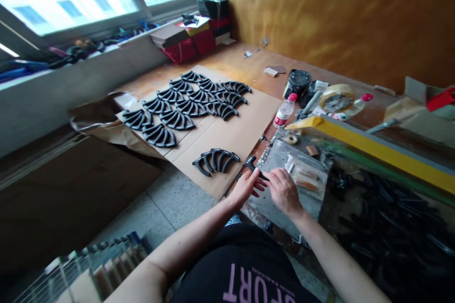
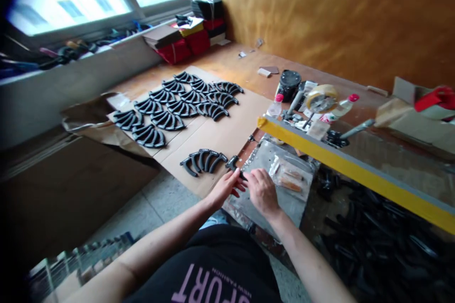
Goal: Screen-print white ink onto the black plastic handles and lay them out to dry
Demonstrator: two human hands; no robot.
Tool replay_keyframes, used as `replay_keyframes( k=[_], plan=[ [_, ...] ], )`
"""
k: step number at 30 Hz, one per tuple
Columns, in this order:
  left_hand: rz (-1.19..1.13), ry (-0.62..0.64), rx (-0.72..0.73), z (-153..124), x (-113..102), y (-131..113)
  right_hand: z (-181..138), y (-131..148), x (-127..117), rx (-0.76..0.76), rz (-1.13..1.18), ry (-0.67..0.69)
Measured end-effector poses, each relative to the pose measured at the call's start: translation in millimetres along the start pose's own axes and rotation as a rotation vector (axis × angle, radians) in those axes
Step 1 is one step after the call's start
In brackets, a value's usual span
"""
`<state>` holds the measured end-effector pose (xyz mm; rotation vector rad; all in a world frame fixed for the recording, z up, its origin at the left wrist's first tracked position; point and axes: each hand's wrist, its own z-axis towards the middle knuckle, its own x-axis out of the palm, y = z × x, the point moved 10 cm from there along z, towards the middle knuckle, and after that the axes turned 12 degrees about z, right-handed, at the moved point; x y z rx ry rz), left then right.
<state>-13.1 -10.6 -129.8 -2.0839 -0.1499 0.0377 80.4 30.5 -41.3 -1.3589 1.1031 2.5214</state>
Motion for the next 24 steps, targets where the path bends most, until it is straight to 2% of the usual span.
replay_keyframes(
  k=[2, 4, 7, 10, 13, 17, 21, 24],
  plan=[
    [-0.013, -0.183, -0.024, -3, -48, 24, 20, 26, 45, -0.059, 0.036, 0.089],
    [0.022, -0.336, -0.064, -11, -103, 51, 37, 37, 87, -0.08, 0.078, 0.172],
    [0.12, -0.553, -0.188, -31, -184, 98, 61, 34, 142, -0.049, 0.083, 0.289],
    [0.26, -0.649, -0.345, -46, -238, 139, 82, 25, 187, 0.047, -0.006, 0.391],
    [0.381, -0.627, -0.421, -45, -260, 157, 99, 21, 220, 0.161, -0.121, 0.469],
    [0.467, -0.573, -0.438, -34, -269, 155, 111, 19, 245, 0.312, -0.216, 0.529],
    [0.528, -0.601, -0.436, -37, -272, 149, 119, 13, 246, 0.362, -0.244, 0.528],
    [0.616, -0.763, -0.371, -51, -272, 136, 122, 2, 239, 0.377, -0.252, 0.52]
  ],
)
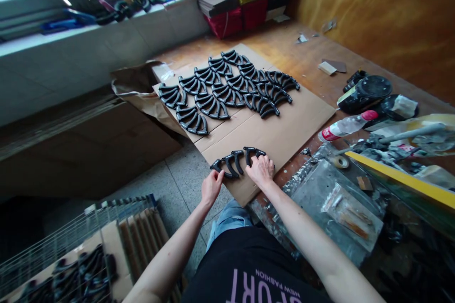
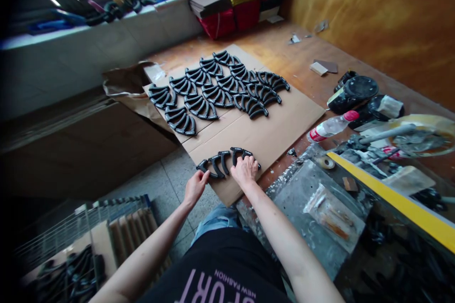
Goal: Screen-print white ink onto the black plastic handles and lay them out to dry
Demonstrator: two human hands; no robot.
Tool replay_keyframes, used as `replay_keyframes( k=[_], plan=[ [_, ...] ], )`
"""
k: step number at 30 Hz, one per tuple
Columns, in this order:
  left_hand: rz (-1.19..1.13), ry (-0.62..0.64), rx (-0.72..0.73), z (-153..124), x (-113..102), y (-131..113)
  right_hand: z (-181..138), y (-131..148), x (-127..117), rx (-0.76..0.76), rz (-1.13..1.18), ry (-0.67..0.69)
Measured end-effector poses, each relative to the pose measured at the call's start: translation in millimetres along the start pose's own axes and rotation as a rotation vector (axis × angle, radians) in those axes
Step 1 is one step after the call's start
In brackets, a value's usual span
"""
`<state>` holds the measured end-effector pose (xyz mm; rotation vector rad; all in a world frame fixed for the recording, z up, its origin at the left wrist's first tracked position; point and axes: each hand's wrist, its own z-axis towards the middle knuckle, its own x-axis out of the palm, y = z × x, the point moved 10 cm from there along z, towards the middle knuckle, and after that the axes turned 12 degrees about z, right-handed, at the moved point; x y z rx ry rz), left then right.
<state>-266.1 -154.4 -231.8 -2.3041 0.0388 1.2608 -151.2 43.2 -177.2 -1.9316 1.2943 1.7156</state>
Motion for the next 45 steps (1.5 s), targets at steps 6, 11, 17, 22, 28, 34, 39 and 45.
replay_keyframes(
  k=[6, 11, 17, 22, 28, 34, 39, 45],
  plan=[
    [-0.058, -0.342, 0.266, -25, -18, -31, -2, -8, -3, -0.042, -0.028, 0.029],
    [-0.098, -0.333, 0.313, -20, -15, -34, -6, -4, -2, -0.065, -0.035, 0.027],
    [-0.072, -0.327, 0.319, -20, -17, -36, -6, -3, -3, -0.085, -0.039, 0.018],
    [-0.009, -0.216, 0.35, -17, 0, -52, -7, -1, 0, -0.08, -0.022, 0.038],
    [0.134, -0.219, 0.311, -7, -2, -58, -8, -2, 2, -0.056, 0.009, 0.028],
    [0.204, -0.223, 0.32, 2, -8, -59, -6, -2, 5, -0.038, 0.054, 0.056],
    [0.203, -0.231, 0.445, 29, -15, -82, -1, 7, 17, -0.034, 0.203, 0.103],
    [0.284, -0.184, 0.669, 54, -22, -100, -2, 7, 23, -0.03, 0.301, 0.108]
  ],
)
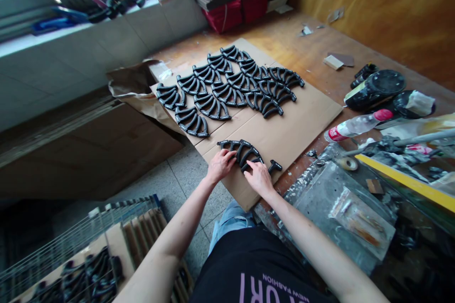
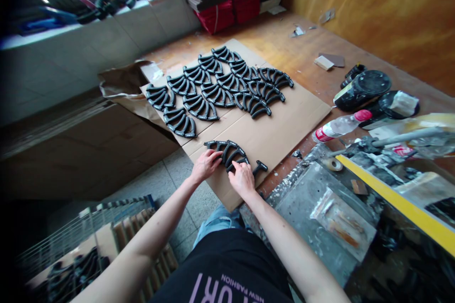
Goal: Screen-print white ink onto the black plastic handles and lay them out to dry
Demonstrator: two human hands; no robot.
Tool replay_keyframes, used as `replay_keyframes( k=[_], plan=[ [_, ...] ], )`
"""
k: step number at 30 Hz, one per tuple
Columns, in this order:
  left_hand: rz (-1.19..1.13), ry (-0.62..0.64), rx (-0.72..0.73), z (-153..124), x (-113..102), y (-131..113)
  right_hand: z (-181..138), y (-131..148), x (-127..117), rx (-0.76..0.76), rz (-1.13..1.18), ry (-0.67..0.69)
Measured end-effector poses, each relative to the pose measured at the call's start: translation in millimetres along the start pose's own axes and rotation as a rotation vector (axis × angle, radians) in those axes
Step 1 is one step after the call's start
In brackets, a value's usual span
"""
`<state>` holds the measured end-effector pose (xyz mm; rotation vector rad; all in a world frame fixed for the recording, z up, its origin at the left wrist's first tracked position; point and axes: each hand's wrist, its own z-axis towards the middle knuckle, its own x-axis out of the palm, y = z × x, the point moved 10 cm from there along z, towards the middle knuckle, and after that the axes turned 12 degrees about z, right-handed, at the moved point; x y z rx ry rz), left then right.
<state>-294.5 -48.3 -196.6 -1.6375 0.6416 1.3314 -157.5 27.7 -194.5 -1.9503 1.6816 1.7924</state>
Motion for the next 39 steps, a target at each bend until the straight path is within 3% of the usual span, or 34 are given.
replay_keyframes(
  k=[6, 11, 21, 30, 39],
  plan=[
    [0.057, -0.028, -0.058, -6, -1, -2, -1, -2, -1, 0.025, 0.038, 0.015],
    [0.123, -0.057, -0.12, 6, -8, 1, -1, -4, 0, 0.038, 0.059, 0.005],
    [0.132, -0.03, 0.089, 31, -3, -9, -2, -5, 6, 0.016, 0.095, -0.027],
    [0.156, -0.182, 0.031, -4, -14, -12, -5, -5, 8, 0.057, 0.168, -0.024],
    [0.157, -0.034, 0.1, -8, 11, -40, -5, -4, 8, 0.103, 0.198, -0.034]
  ],
)
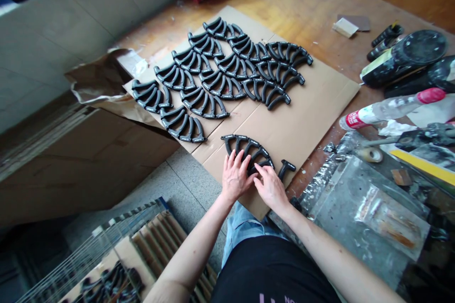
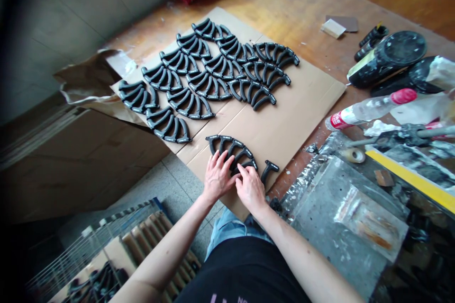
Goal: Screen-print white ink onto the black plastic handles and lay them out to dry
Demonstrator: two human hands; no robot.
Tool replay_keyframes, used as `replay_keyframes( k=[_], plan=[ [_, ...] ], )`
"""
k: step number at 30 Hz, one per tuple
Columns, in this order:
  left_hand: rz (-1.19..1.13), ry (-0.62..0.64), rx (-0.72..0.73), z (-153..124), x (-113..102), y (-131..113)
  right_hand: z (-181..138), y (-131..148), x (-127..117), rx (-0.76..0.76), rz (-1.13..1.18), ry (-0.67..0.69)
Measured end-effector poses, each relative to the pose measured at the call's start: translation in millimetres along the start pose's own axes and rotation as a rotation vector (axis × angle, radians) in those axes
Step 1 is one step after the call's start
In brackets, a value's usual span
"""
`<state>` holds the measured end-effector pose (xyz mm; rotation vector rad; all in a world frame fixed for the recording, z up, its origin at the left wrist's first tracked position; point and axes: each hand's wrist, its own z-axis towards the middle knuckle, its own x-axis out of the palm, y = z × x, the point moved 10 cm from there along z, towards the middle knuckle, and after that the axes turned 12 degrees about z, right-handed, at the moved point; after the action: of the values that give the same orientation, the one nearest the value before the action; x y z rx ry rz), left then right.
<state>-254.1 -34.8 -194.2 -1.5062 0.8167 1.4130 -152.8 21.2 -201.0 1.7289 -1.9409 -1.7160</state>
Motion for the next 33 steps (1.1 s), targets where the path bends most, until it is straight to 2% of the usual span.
replay_keyframes(
  k=[8, 33],
  plan=[
    [0.036, 0.057, -0.002, 16, 6, -6, 0, 1, 0, -0.028, -0.013, -0.01],
    [0.029, 0.045, -0.045, 17, 9, -4, -1, -2, 3, -0.005, 0.027, -0.021]
  ],
)
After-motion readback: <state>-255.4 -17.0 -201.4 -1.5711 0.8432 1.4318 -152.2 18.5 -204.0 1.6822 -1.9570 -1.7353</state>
